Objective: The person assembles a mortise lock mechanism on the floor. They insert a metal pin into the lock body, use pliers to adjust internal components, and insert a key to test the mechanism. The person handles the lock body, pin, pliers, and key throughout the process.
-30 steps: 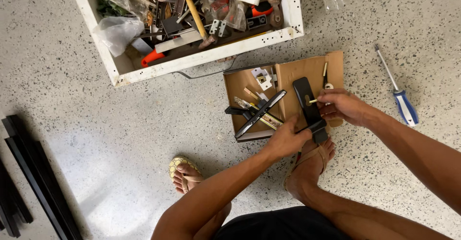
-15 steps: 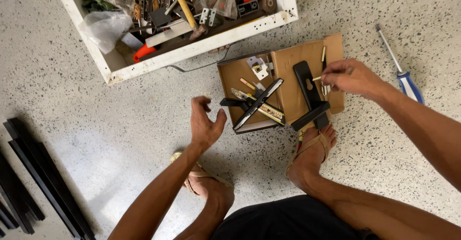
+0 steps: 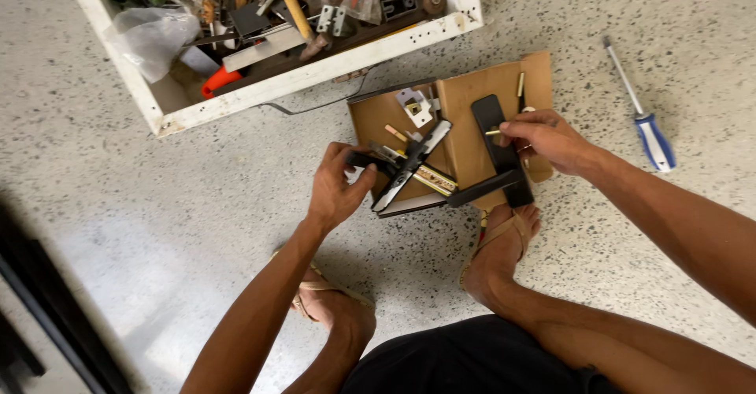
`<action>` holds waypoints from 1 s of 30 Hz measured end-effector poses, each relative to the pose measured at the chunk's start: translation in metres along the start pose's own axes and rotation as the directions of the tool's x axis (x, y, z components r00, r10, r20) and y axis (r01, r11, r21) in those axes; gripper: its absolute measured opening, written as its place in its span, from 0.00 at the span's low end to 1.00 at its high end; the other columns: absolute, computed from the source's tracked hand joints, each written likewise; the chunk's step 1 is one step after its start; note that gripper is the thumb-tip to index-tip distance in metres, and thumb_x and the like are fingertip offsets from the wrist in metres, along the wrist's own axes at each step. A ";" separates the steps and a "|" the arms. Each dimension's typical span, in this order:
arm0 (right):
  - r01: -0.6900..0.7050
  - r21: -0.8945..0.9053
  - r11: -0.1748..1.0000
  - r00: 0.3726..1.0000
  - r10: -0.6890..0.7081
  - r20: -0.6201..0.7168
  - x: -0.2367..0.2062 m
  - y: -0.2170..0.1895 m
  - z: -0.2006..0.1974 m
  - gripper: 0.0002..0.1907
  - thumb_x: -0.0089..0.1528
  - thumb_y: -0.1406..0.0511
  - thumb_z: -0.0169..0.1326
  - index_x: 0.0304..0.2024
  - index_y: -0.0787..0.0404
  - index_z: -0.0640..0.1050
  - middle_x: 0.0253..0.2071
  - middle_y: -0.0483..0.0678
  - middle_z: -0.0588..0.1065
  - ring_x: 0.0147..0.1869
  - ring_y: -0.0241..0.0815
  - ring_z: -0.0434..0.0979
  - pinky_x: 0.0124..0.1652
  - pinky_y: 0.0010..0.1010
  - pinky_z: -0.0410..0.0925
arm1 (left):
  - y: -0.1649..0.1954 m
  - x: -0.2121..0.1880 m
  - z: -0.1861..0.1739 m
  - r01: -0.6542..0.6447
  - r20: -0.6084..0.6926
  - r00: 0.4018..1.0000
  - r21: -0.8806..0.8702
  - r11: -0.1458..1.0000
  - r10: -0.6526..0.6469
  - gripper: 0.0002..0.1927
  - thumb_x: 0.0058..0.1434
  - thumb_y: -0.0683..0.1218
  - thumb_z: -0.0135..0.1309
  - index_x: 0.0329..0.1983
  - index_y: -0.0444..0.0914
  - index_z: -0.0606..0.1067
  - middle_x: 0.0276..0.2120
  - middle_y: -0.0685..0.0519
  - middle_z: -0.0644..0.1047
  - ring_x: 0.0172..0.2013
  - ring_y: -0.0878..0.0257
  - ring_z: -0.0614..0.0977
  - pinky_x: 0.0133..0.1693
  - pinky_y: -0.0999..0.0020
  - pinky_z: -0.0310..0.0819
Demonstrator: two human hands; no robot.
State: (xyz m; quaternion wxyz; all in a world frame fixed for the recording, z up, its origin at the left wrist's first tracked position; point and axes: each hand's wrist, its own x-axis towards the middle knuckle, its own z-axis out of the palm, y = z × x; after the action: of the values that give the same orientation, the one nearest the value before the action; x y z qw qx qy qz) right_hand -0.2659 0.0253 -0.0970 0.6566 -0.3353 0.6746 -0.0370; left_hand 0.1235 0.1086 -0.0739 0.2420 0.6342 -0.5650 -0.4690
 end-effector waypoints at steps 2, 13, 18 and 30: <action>0.009 -0.035 0.999 0.999 -0.008 0.051 -0.004 -0.006 -0.003 0.12 0.65 0.59 0.57 0.39 0.62 0.83 0.36 0.47 0.81 0.38 0.37 0.77 0.38 0.32 0.71 | -0.002 0.004 -0.007 0.040 0.104 0.994 0.033 0.999 -0.043 0.29 0.58 0.53 0.62 0.60 0.38 0.74 0.49 0.48 0.75 0.40 0.59 0.79 0.37 0.64 0.78; 0.049 -0.345 0.937 0.976 0.029 0.216 -0.045 -0.081 0.014 0.17 0.61 0.57 0.59 0.32 0.65 0.86 0.29 0.48 0.83 0.31 0.37 0.79 0.34 0.30 0.72 | 0.009 0.029 -0.033 -0.154 -0.012 0.988 0.106 0.982 0.156 0.37 0.62 0.54 0.63 0.70 0.38 0.64 0.61 0.43 0.72 0.59 0.51 0.76 0.56 0.56 0.73; 0.102 -0.416 0.904 0.977 -0.013 0.212 -0.070 -0.120 0.037 0.16 0.60 0.56 0.59 0.33 0.61 0.86 0.27 0.45 0.83 0.32 0.35 0.82 0.33 0.28 0.74 | 0.084 0.000 0.016 -0.331 0.203 0.928 0.063 0.942 0.312 0.39 0.65 0.57 0.63 0.71 0.35 0.62 0.61 0.37 0.73 0.60 0.44 0.77 0.59 0.51 0.74; 0.667 -0.251 0.702 0.745 -0.628 0.223 -0.148 -0.228 0.018 0.13 0.61 0.62 0.57 0.45 0.62 0.83 0.33 0.49 0.84 0.30 0.34 0.84 0.28 0.25 0.78 | 0.122 0.023 -0.007 0.075 0.260 0.911 -0.868 0.491 0.320 0.34 0.66 0.45 0.51 0.74 0.35 0.58 0.46 0.47 0.79 0.47 0.58 0.79 0.53 0.59 0.77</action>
State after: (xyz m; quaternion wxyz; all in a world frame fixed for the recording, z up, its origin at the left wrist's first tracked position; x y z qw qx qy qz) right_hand -0.1701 -0.0692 0.1397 0.5787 -0.6528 0.4692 -0.1370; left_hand 0.0677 0.0554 0.0236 0.4424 0.2783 -0.3351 -0.7840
